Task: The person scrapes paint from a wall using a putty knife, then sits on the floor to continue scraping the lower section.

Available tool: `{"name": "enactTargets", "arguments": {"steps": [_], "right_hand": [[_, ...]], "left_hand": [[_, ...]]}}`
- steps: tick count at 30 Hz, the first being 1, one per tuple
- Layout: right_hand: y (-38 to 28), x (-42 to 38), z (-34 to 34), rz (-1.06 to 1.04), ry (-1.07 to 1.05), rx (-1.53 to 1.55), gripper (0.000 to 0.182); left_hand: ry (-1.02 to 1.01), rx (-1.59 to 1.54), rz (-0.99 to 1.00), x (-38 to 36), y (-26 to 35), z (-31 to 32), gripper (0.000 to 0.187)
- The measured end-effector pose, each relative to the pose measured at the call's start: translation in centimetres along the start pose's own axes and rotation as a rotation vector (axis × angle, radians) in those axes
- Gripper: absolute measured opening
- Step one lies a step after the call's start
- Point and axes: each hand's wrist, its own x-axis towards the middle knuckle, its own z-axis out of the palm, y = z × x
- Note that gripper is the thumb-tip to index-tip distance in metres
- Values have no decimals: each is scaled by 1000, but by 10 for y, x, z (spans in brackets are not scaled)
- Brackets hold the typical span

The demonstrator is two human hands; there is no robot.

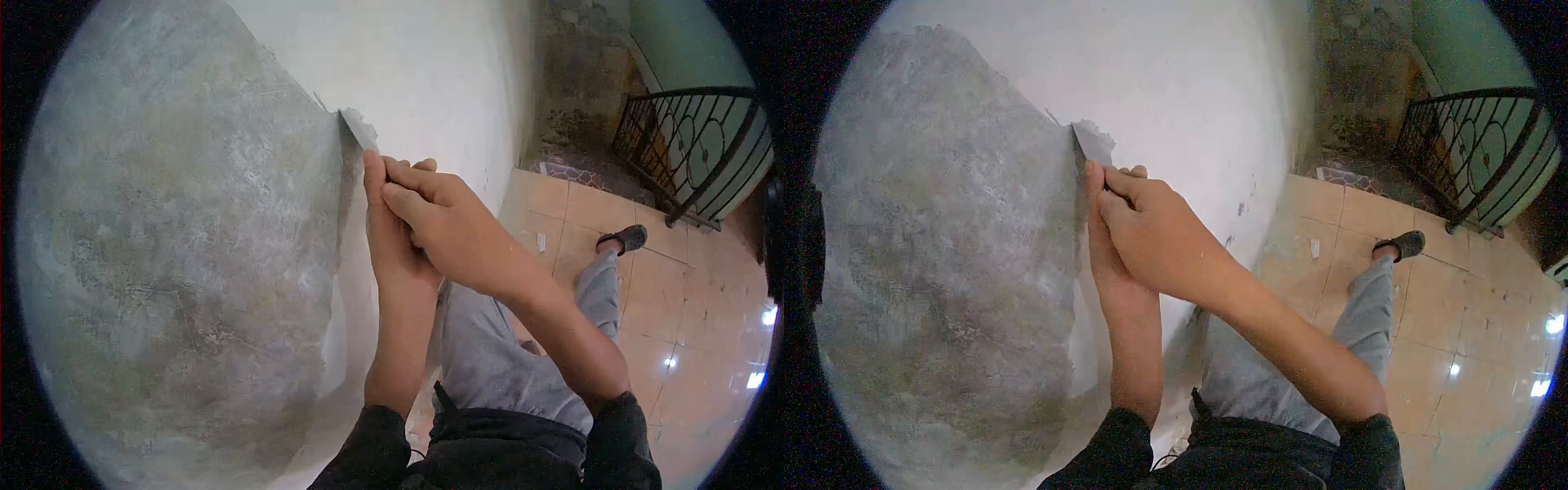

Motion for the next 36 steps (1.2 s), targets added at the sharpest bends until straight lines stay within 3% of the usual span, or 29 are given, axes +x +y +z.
{"name": "enactTargets", "arguments": {"steps": [5, 8, 9, 13, 15, 19, 21, 23, 25, 26, 29, 36], "right_hand": [[3, 6, 1, -23, 45, -5, 37], [2, 13, -4, -12, 58, -22, 36], [4, 13, -3, 16, 65, -10, 37], [8, -11, -9, -67, 25, 98, 41], [23, -39, -16, 26, 82, 73, 42], [68, -117, -43, 436, 103, 415, 45], [103, -163, -61, 527, 143, 577, 43], [129, -207, -71, 657, 300, 697, 29], [158, -256, -81, 720, 505, 803, 28], [156, -272, -83, 724, 507, 787, 28], [166, -310, -93, 590, 672, 1147, 20], [130, -283, -101, 265, 635, 1152, 26]], "left_hand": [[21, -63, -193, 21, -5, -14, 38], [23, -44, -117, 29, -12, -14, 38], [-161, -21, -110, 34, -10, -20, 38], [-121, 68, -162, 18, -14, -24, 39], [-150, 188, -208, 0, -29, -37, 40], [-257, 519, -287, -36, -80, -98, 44], [-417, 517, -572, -58, -101, -118, 44], [-420, 544, -636, -79, -118, -136, 46], [-454, 586, -698, -96, -138, -155, 52], [-454, 570, -697, -104, -141, -156, 52], [-381, 585, -728, -119, -152, -151, 52], [-451, 498, -690, -138, -168, -132, 48]]}}
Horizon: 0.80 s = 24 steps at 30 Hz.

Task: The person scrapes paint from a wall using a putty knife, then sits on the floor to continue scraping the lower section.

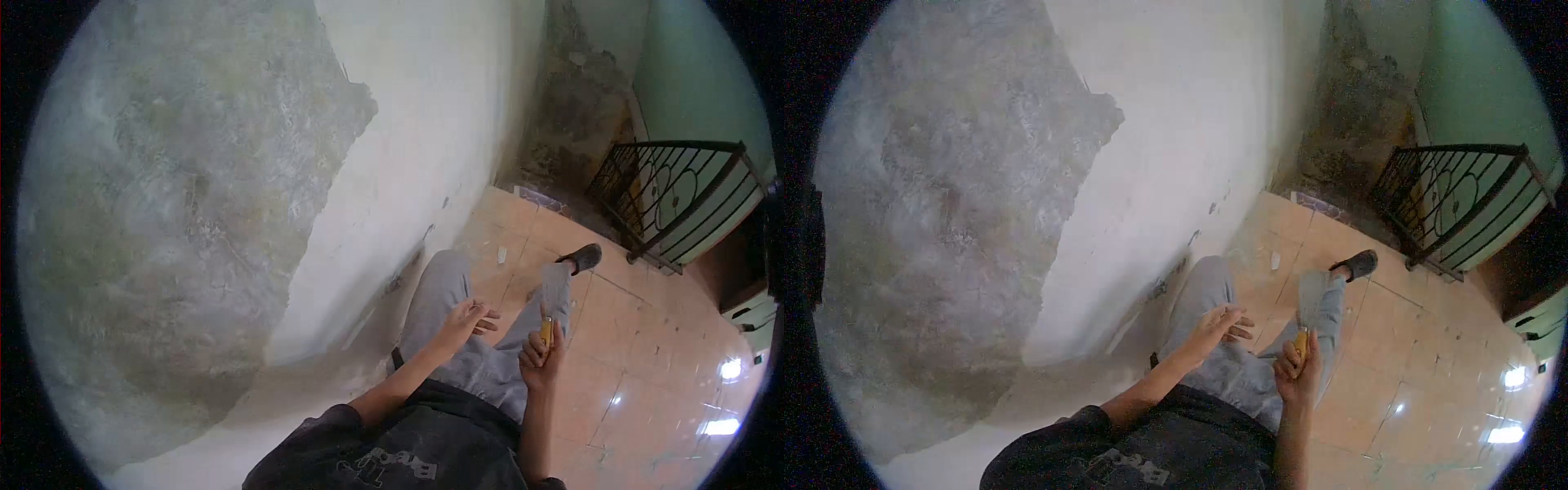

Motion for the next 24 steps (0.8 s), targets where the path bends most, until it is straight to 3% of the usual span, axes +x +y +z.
{"name": "enactTargets", "arguments": {"steps": [4, 5, 16, 18, 22, 23, 24], "right_hand": [[4, -6, 1, 15, -70, -79, 31], [8, -11, -1, 8, 26, -83, 44], [19, -26, -19, 136, -150, -90, 32], [16, -13, -24, 226, -161, -67, 44], [19, 10, -9, 307, -209, -228, 33], [23, 18, -17, 398, -199, -138, 32], [27, 21, -15, 405, -191, -136, 32]], "left_hand": [[-27, -7, -16, -2, -1, 11, 44], [-27, -10, -2, -3, -1, 11, 44], [-21, -105, -20, -25, -7, -1, 51], [-7, -114, -21, -23, 0, -3, 51], [3, -132, -30, -19, 6, -3, 52], [8, -135, -33, -16, -2, -5, 52], [4, -17, 85, -13, -9, -6, 52]]}}
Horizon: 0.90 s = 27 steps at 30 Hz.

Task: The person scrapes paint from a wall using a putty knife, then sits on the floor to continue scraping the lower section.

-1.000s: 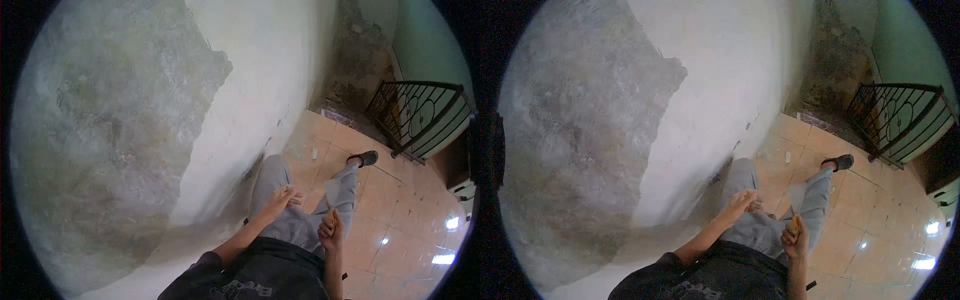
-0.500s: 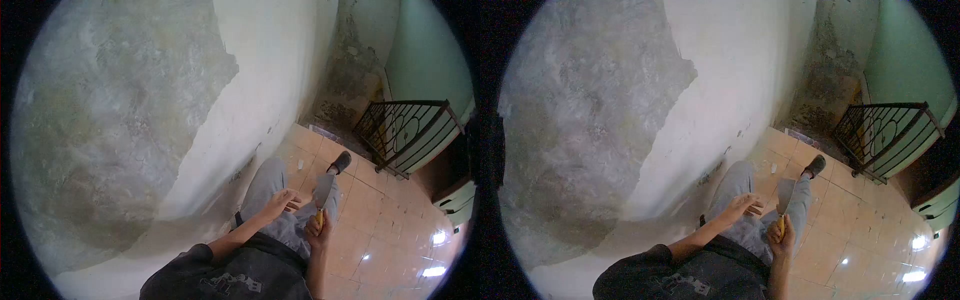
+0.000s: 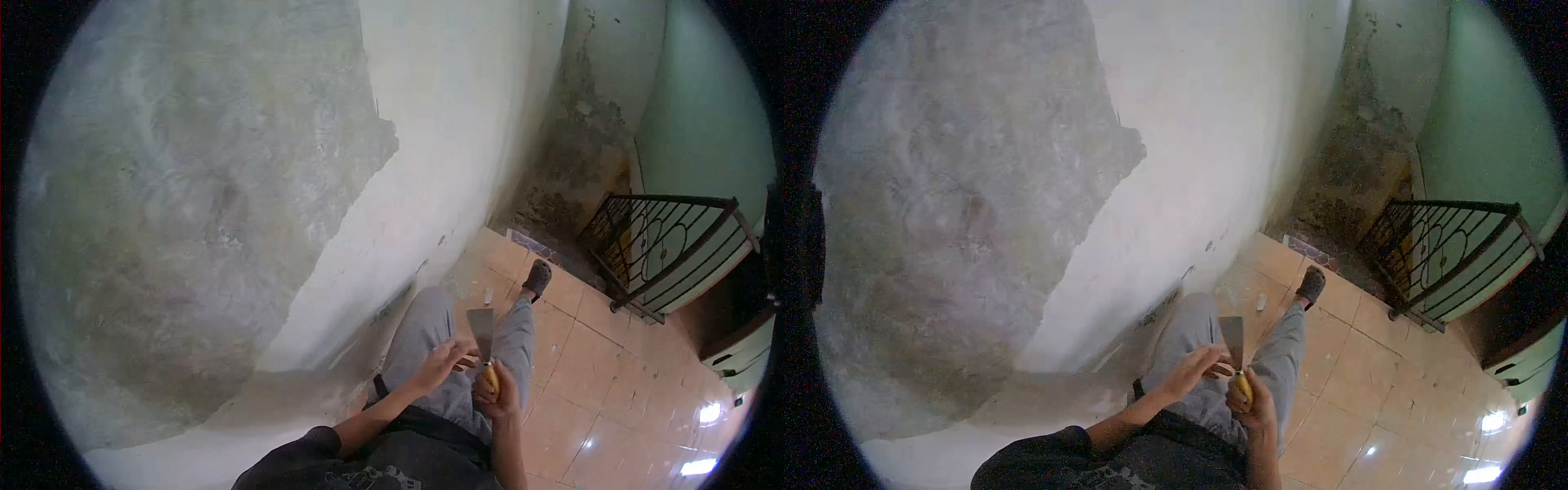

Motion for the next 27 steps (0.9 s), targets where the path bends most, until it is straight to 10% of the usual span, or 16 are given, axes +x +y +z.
{"name": "enactTargets", "arguments": {"steps": [27], "right_hand": [[14, 51, 35, 250, 100, -627, 37]], "left_hand": [[84, -4, 216, 31, -4, -25, 32]]}}
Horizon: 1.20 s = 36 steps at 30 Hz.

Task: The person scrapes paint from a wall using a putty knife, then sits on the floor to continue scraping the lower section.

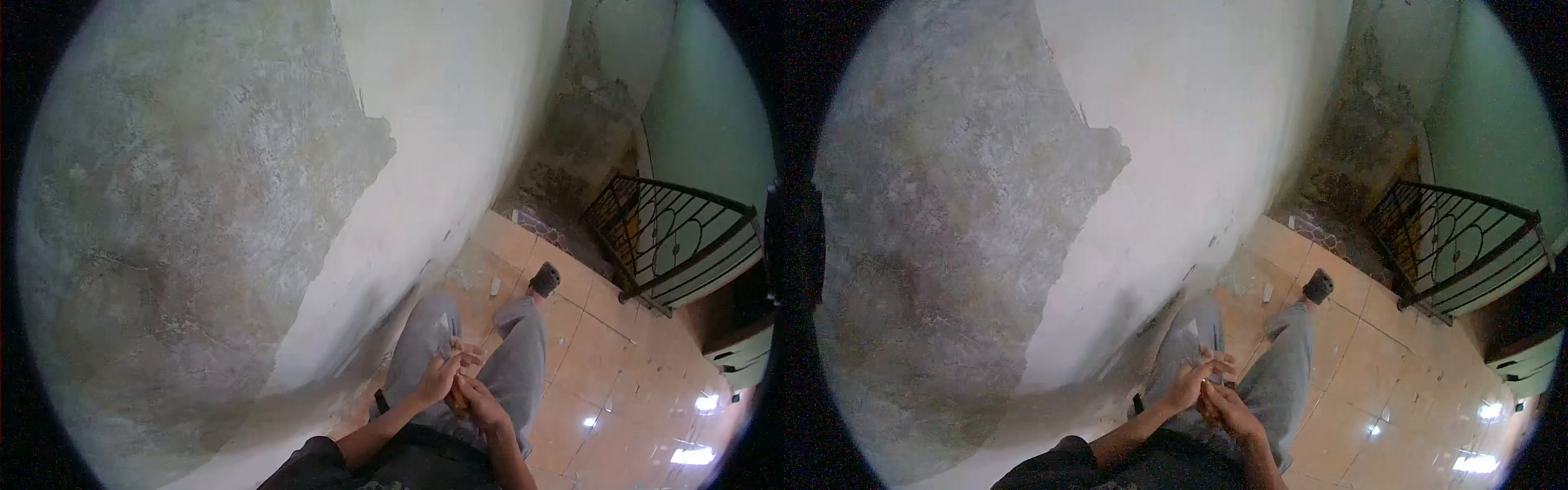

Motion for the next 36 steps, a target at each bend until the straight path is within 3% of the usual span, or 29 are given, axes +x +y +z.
{"name": "enactTargets", "arguments": {"steps": [3, 9, 10, 12, 16, 18, 20, 21, 23, 24, 27, 28, 29, 31, 32, 36], "right_hand": [[-11, 1, 0, 94, -67, 35, 42], [-41, -1, 37, 2, -46, 39, 38], [-44, 2, 43, -72, -53, 15, 34], [-53, 6, 57, -143, -67, -4, 33], [-91, 2, 94, -258, 51, -35, 38], [-107, 10, 106, -330, 76, -12, 39], [-123, 19, 113, -515, 89, -6, 36], [-133, 22, 117, -508, 91, -2, 36], [-159, 28, 129, -353, -92, 63, 29], [-169, 30, 135, -322, -113, 3, 30], [-183, 36, 151, -285, -61, -5, 33], [-193, 37, 153, -295, -62, -6, 33], [-201, 36, 154, -266, -68, -57, 35], [-206, 25, 149, -200, -53, -81, 37], [-210, 18, 147, -196, -67, -86, 38], [-238, -3, 141, -164, -104, -115, 43]], "left_hand": [[-14, -97, 1, 2, 15, 1, 31], [76, -33, -36, 9, 73, 5, 32], [78, -28, -34, 11, 80, 3, 32], [78, -311, -78, 11, 96, 2, 29], [203, -227, -53, 26, 150, 12, 42], [209, -306, -106, 35, 170, 8, 26], [219, -293, -82, 54, 190, 4, 27], [234, -291, -62, 63, 199, -1, 29], [55, -331, -19, 73, 238, -7, 32], [119, -293, -7, 78, 247, -11, 34], [61, -319, -21, 86, 265, -20, 43], [107, -368, -1, 88, 264, -21, 26], [103, -367, -3, 90, 267, -21, 26], [116, -443, 56, 89, 274, -10, 6], [77, -509, 48, 91, 275, -7, 16], [102, -520, 88, 88, 283, 19, 19]]}}
